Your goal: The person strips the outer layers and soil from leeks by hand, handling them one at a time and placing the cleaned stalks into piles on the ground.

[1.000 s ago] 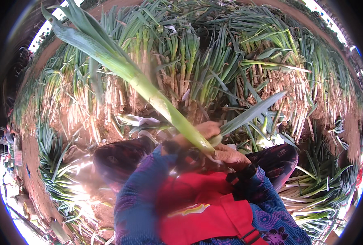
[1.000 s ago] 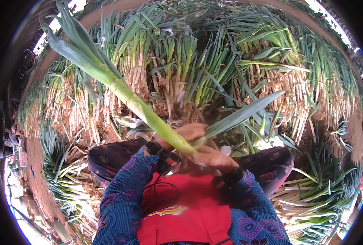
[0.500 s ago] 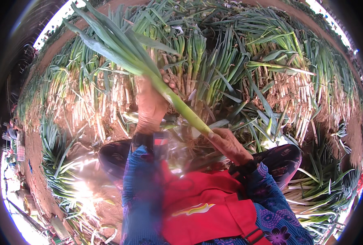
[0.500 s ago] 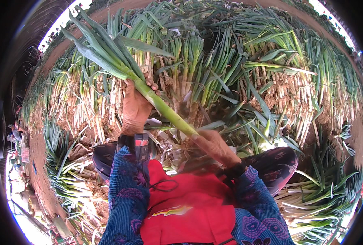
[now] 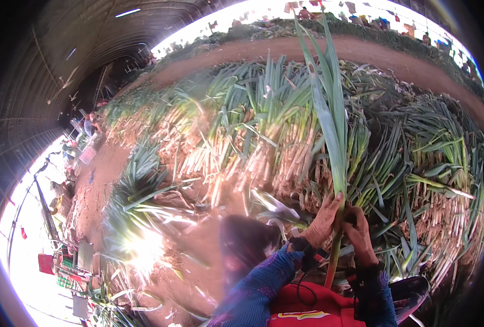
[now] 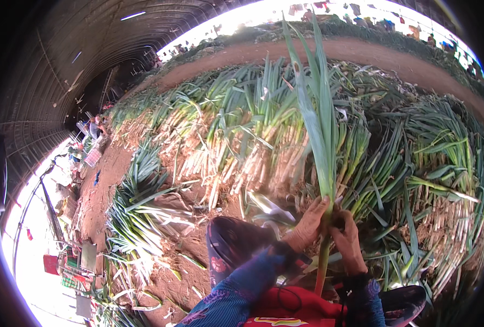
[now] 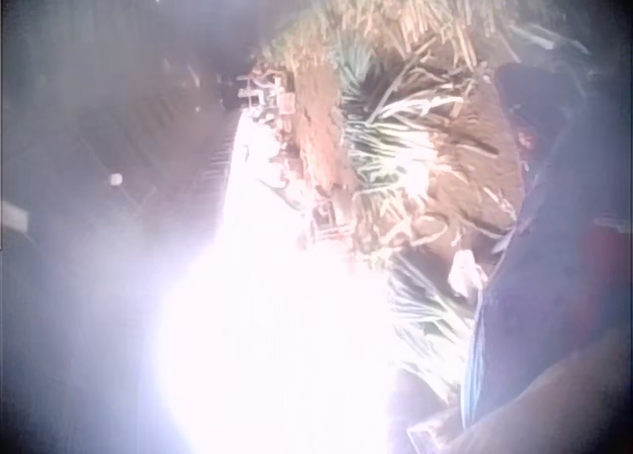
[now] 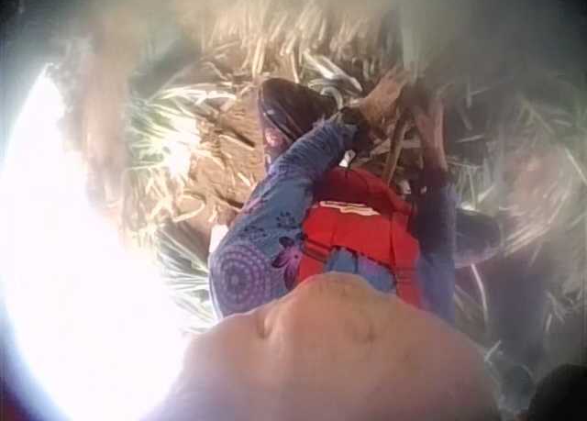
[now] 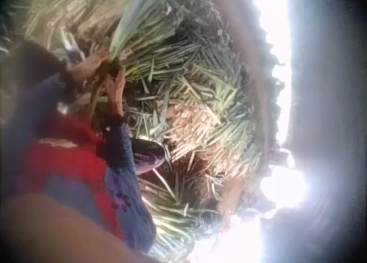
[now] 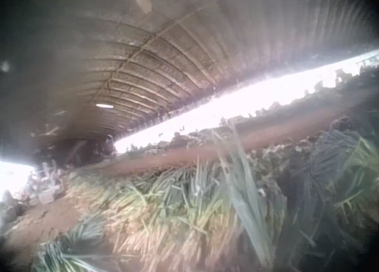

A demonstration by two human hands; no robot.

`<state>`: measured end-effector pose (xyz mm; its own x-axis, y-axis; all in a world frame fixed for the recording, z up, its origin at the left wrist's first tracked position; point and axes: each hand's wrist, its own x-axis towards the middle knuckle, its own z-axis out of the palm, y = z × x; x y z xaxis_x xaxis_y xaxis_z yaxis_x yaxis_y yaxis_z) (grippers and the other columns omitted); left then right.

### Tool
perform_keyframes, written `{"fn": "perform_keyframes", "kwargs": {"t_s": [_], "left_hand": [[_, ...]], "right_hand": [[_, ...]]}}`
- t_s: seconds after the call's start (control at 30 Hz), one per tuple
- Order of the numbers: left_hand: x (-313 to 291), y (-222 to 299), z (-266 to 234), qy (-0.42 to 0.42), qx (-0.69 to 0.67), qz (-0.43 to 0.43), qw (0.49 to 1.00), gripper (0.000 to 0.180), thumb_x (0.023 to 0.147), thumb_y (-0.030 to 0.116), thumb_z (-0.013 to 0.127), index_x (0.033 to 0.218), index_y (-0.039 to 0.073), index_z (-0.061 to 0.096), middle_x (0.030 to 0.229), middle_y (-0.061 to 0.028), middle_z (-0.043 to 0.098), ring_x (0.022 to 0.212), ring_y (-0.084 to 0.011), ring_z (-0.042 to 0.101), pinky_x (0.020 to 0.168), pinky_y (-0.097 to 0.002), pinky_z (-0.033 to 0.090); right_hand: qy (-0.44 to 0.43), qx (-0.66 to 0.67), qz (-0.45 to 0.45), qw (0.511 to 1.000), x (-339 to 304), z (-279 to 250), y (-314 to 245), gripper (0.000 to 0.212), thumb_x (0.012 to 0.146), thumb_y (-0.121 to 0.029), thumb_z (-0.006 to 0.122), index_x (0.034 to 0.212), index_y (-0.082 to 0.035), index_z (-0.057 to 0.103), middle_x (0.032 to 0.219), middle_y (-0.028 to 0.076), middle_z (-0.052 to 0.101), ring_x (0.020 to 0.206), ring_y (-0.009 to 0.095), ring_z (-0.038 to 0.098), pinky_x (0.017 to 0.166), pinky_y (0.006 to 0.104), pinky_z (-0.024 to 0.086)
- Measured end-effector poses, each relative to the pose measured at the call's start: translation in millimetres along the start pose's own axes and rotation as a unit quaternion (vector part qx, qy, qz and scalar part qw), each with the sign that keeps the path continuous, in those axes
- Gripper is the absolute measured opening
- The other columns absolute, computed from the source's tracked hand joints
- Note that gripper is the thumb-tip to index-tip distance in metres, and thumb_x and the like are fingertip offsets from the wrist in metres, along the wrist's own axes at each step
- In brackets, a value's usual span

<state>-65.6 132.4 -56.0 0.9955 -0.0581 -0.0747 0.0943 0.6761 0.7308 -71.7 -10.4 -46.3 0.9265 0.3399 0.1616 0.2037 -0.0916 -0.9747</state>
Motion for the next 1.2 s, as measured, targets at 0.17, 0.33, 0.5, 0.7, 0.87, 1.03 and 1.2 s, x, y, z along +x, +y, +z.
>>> {"fn": "perform_keyframes", "kwargs": {"t_s": [0.17, 0.33, 0.5, 0.7, 0.87, 1.03, 1.2], "left_hand": [[-5.1, 8.0, -14.1, 0.019, -0.041, -0.016, 0.999, 0.035, 0.096, 0.036, 0.052, 0.117, 0.009, 0.05, 0.096, -0.0048, 0.057, 0.087, -0.0151, 0.058, 0.078, -0.0307, 0.052], [-8.9, 16.5, -2.8, 0.055, -0.074, -0.035, 0.995, 0.03, 0.094, 0.035, 0.058, 0.112, 0.012, 0.052, 0.085, 0.0011, 0.052, 0.075, -0.0093, 0.052, 0.061, -0.025, 0.047], [-16.2, 17.9, -11.8, 0.093, -0.051, -0.035, 0.994, 0.028, 0.094, 0.033, 0.06, 0.112, 0.013, 0.052, 0.086, 0.0001, 0.053, 0.074, -0.0096, 0.053, 0.06, -0.0245, 0.047], [-27.5, 19.0, 0.3, 0.098, -0.057, -0.052, 0.992, 0.029, 0.092, 0.03, 0.061, 0.111, 0.011, 0.051, 0.088, -0.0046, 0.058, 0.073, -0.016, 0.059, 0.058, -0.029, 0.051], [-9.1, 33.8, -78.3, 0.082, 0.364, 0.172, 0.912, 0.027, 0.098, 0.023, 0.046, 0.117, 0.005, 0.051, 0.1, -0.0104, 0.061, 0.091, -0.019, 0.06, 0.073, -0.0337, 0.052], [23.5, 99.6, 2.1, 0.105, 0.102, 0.113, 0.983, 0.03, 0.092, 0.036, 0.059, 0.1, 0.008, 0.05, 0.081, -0.0062, 0.052, 0.073, -0.019, 0.056, 0.068, -0.0358, 0.051], [27.9, 122.6, 0.3, 0.153, 0.003, 0.154, 0.976, 0.037, 0.086, 0.036, 0.068, 0.102, 0.009, 0.049, 0.082, -0.0044, 0.05, 0.072, -0.0168, 0.052, 0.065, -0.0328, 0.048]], "right_hand": [[-0.053, 0.111, 0.08, 0.989, 3.9, 12.2, -17.3, 0.021, 0.08, -0.011, 0.059, 0.098, -0.004, 0.052, 0.081, 0.002, 0.057, 0.069, 0.01, 0.056, 0.059, 0.0234, 0.044], [-0.076, 0.174, 0.095, 0.977, 4.5, 10.1, -20.4, 0.019, 0.079, -0.011, 0.059, 0.096, -0.005, 0.053, 0.08, 0.002, 0.058, 0.068, 0.01, 0.056, 0.058, 0.0234, 0.045], [-0.129, 0.135, 0.129, 0.974, -9.7, 12.1, -29.0, 0.01, 0.079, -0.008, 0.058, 0.089, -0.005, 0.055, 0.077, 0.001, 0.057, 0.068, 0.009, 0.055, 0.058, 0.0237, 0.044], [0.024, 0.016, -0.004, 1.0, -31.8, 8.4, -9.1, 0.005, 0.081, -0.005, 0.055, 0.085, -0.005, 0.054, 0.075, 0.0, 0.054, 0.069, 0.007, 0.053, 0.059, 0.0237, 0.044], [0.028, 0.374, 0.132, 0.918, -13.7, 24.6, -18.2, 0.011, 0.083, -0.003, 0.056, 0.094, -0.004, 0.055, 0.087, 0.004, 0.057, 0.086, 0.014, 0.056, 0.071, 0.0254, 0.046], [0.117, 0.116, -0.129, 0.978, 3.1, 2.5, 12.5, 0.015, 0.085, -0.005, 0.056, 0.099, -0.002, 0.057, 0.09, 0.008, 0.058, 0.087, 0.018, 0.057, 0.076, 0.0295, 0.047], [0.024, 0.611, 0.144, 0.778, -10.0, -30.9, -5.1, 0.017, 0.083, -0.006, 0.061, 0.098, -0.005, 0.055, 0.086, 0.005, 0.055, 0.079, 0.017, 0.054, 0.073, 0.032, 0.047]]}}
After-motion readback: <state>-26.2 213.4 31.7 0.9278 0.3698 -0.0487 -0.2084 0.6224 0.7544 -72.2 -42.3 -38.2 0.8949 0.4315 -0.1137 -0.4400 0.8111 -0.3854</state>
